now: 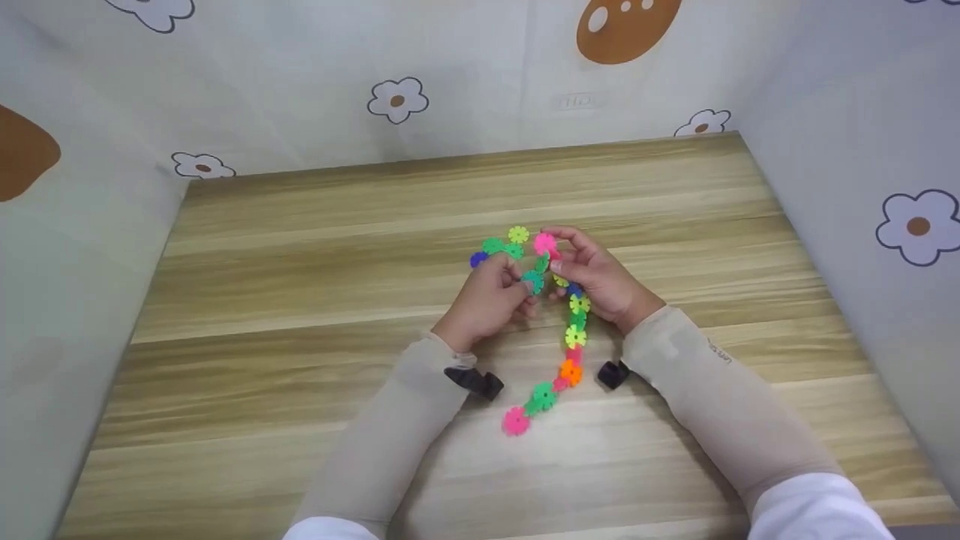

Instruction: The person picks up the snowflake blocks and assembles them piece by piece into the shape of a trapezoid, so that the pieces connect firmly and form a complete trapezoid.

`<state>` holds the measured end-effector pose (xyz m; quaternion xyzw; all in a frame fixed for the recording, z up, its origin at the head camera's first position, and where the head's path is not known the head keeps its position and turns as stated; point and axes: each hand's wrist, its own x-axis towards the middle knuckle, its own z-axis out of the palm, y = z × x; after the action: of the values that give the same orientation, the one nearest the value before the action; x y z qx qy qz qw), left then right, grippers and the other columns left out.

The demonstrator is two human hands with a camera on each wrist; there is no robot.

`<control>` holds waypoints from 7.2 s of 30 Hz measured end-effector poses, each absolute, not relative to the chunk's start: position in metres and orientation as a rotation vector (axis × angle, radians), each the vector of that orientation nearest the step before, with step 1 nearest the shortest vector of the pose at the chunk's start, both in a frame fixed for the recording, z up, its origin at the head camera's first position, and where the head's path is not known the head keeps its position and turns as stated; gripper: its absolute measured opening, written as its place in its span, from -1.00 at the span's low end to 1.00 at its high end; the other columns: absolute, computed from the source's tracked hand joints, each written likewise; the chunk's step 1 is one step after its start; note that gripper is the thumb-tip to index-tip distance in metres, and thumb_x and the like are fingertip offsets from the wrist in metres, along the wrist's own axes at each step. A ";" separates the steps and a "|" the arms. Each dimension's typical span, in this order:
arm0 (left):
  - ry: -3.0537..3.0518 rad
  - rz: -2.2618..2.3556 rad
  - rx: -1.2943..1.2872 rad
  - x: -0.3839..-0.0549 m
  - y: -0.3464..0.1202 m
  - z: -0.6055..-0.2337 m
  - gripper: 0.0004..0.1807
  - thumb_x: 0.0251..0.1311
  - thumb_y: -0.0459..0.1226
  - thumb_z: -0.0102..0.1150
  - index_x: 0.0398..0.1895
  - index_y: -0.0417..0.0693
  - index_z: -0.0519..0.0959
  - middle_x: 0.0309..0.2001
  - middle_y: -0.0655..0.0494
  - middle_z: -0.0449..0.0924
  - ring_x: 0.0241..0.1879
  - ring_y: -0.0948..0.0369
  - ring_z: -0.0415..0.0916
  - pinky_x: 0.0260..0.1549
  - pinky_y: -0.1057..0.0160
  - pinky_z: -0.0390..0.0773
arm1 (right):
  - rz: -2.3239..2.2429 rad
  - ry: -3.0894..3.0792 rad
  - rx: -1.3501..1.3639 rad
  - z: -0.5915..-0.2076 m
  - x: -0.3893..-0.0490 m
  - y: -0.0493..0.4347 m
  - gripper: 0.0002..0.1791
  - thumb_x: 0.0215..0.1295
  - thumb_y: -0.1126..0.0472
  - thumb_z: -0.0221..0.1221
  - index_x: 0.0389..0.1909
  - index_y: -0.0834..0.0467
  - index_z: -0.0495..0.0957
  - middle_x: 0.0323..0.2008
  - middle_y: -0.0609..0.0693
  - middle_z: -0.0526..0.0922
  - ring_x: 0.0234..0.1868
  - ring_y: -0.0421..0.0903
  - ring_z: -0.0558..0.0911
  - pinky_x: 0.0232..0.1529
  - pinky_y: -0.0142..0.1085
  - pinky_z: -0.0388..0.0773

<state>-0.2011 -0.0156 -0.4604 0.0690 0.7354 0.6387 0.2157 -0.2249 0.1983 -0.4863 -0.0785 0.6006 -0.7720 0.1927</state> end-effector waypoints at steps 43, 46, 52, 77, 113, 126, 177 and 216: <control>2.007 1.893 0.017 -0.195 -0.003 -0.466 -0.92 0.53 -0.45 0.01 -0.14 -0.18 0.33 -0.24 -0.13 0.56 -0.34 0.01 0.79 -0.23 0.08 0.79 | -2.086 1.846 -0.224 -0.482 -0.218 0.189 -0.56 0.49 0.37 0.20 0.29 0.08 0.35 -0.11 0.02 0.69 -0.19 -0.10 0.69 -0.24 -0.32 0.66; 2.001 1.893 0.010 -0.193 -0.004 -0.469 -0.92 0.53 -0.45 0.00 -0.13 -0.17 0.33 -0.26 -0.14 0.59 -0.34 -0.01 0.79 -0.24 0.08 0.79 | -2.082 1.846 -0.219 -0.485 -0.217 0.188 -0.55 0.49 0.36 0.21 0.29 0.08 0.36 -0.10 0.02 0.69 -0.17 -0.11 0.68 -0.22 -0.31 0.65; 2.008 1.879 0.007 -0.192 -0.004 -0.472 -0.93 0.54 -0.45 0.00 -0.13 -0.17 0.34 -0.25 -0.16 0.61 -0.35 0.03 0.79 -0.24 0.10 0.79 | -2.067 1.852 -0.205 -0.487 -0.216 0.188 -0.54 0.47 0.36 0.23 0.30 0.08 0.35 -0.12 0.00 0.68 -0.16 -0.12 0.66 -0.19 -0.30 0.64; 2.453 1.393 0.185 -0.217 -0.031 -0.470 -0.46 0.42 -0.42 -0.08 0.46 -0.16 0.44 0.48 -0.09 0.40 0.53 0.02 0.28 0.53 0.01 0.25 | -2.117 1.689 -0.076 -0.491 -0.227 0.194 -0.41 0.56 0.30 0.15 0.50 0.19 0.18 -0.12 0.02 0.61 -0.44 -0.15 0.63 -0.25 -0.25 0.74; 2.491 1.120 0.278 -0.208 -0.031 -0.461 -0.83 0.39 -0.28 0.24 -0.31 -0.02 0.43 -0.35 0.09 0.40 -0.38 0.14 0.37 -0.41 0.20 0.37 | -2.122 1.720 -0.060 -0.488 -0.226 0.193 -0.36 0.57 0.31 0.14 0.57 0.20 0.17 -0.03 0.06 0.59 -0.27 -0.14 0.65 -0.22 -0.28 0.74; 2.411 1.254 0.387 -0.207 -0.026 -0.462 -0.75 0.33 -0.26 0.25 -0.45 0.01 0.39 -0.47 0.15 0.37 -0.47 0.19 0.34 -0.45 0.24 0.33 | -2.142 1.724 -0.075 -0.486 -0.227 0.190 -0.42 0.56 0.39 0.11 0.48 0.28 0.13 -0.16 0.00 0.64 -0.31 -0.12 0.68 -0.24 -0.29 0.73; 2.561 1.525 0.052 -0.229 -0.054 -0.469 -0.56 0.52 -0.35 -0.02 0.41 -0.14 0.48 0.32 -0.11 0.53 0.32 0.00 0.51 0.32 0.04 0.49 | -2.133 1.662 -0.092 -0.486 -0.226 0.194 -0.41 0.54 0.39 0.12 0.48 0.28 0.14 -0.18 -0.04 0.60 -0.30 -0.15 0.64 -0.26 -0.28 0.71; 2.276 1.300 0.551 -0.215 -0.043 -0.464 -0.78 0.32 -0.43 0.19 -0.02 -0.14 0.47 -0.25 0.08 0.52 -0.34 0.19 0.51 -0.21 0.25 0.55 | -2.220 1.625 -0.066 -0.489 -0.226 0.193 -0.62 0.57 0.33 0.13 0.28 0.10 0.29 -0.15 -0.02 0.70 -0.39 -0.13 0.67 -0.25 -0.26 0.74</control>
<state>-0.2150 -0.0431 -0.4645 0.2001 0.8272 0.4722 0.2296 -0.2258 0.1927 -0.4886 -0.0235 0.5792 -0.7915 0.1937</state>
